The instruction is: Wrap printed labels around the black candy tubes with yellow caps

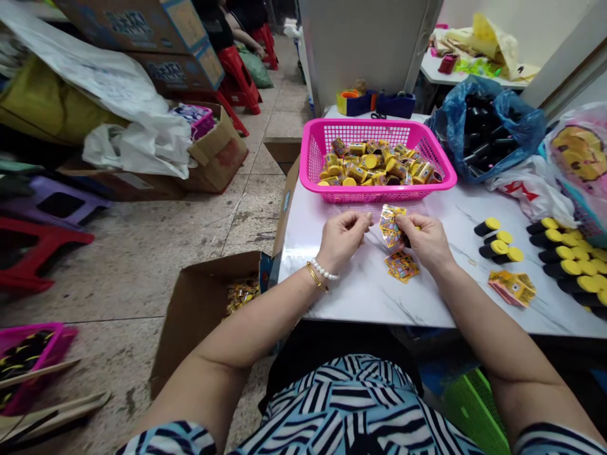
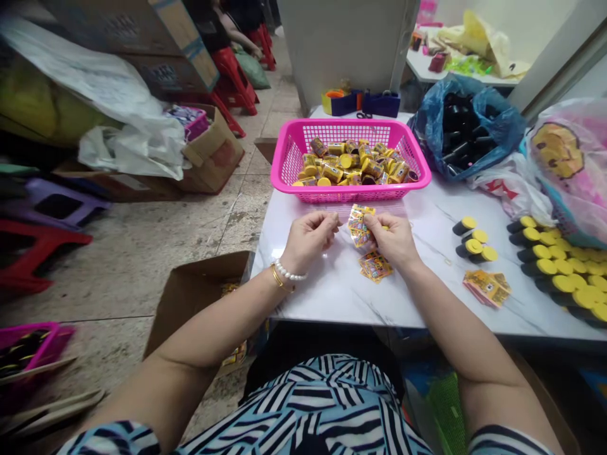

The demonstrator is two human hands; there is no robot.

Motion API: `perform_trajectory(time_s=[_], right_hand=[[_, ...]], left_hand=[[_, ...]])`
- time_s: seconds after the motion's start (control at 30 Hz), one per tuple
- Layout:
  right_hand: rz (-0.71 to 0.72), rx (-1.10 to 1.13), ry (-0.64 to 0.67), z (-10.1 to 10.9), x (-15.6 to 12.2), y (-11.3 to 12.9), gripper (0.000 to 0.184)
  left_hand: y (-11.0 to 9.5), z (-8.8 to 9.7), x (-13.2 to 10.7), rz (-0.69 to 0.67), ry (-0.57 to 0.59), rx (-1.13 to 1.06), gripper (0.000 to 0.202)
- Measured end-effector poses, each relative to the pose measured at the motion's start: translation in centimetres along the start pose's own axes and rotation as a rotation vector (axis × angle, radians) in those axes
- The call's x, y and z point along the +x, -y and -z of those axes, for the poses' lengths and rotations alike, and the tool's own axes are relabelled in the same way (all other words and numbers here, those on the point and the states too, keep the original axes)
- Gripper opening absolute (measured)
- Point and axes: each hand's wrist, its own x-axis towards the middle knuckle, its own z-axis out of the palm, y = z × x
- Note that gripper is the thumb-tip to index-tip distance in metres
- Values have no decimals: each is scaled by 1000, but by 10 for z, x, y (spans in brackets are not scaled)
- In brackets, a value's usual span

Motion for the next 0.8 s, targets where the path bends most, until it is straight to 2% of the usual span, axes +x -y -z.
perform_trajectory(time_s=[0.07, 0.2, 0.3, 0.37, 0.47, 0.53, 0.6, 0.7, 0.73, 0.8], right_hand=[[50, -38, 16, -3, -3, 3, 51], [259, -217, 31, -8, -4, 1, 47], [284, -367, 37, -9, 0, -5, 45], [264, -489, 40, -8, 3, -9, 41], [259, -651, -23, -4, 7, -11, 31], [255, -690, -77, 0, 8, -10, 31], [249, -670, -108, 2, 8, -8, 30], [188, -504, -125, 3, 7, -4, 33], [127, -405, -99, 3, 6, -3, 37], [-15, -180, 35, 1, 5, -2, 45]], left_hand=[[0, -1, 1, -5, -16, -36, 44], [4, -2, 6, -2, -6, -83, 38], [14, -2, 14, 51, 49, -89, 30], [20, 0, 22, -1, -12, 1, 23], [26, 7, 37, -153, -183, 307, 16], [27, 12, 46, -181, -187, 475, 15], [28, 15, 50, -162, -137, 511, 17], [24, 12, 44, -101, -108, 322, 22], [22, 9, 40, -74, -89, 226, 26], [18, 2, 30, -37, -23, 77, 31]])
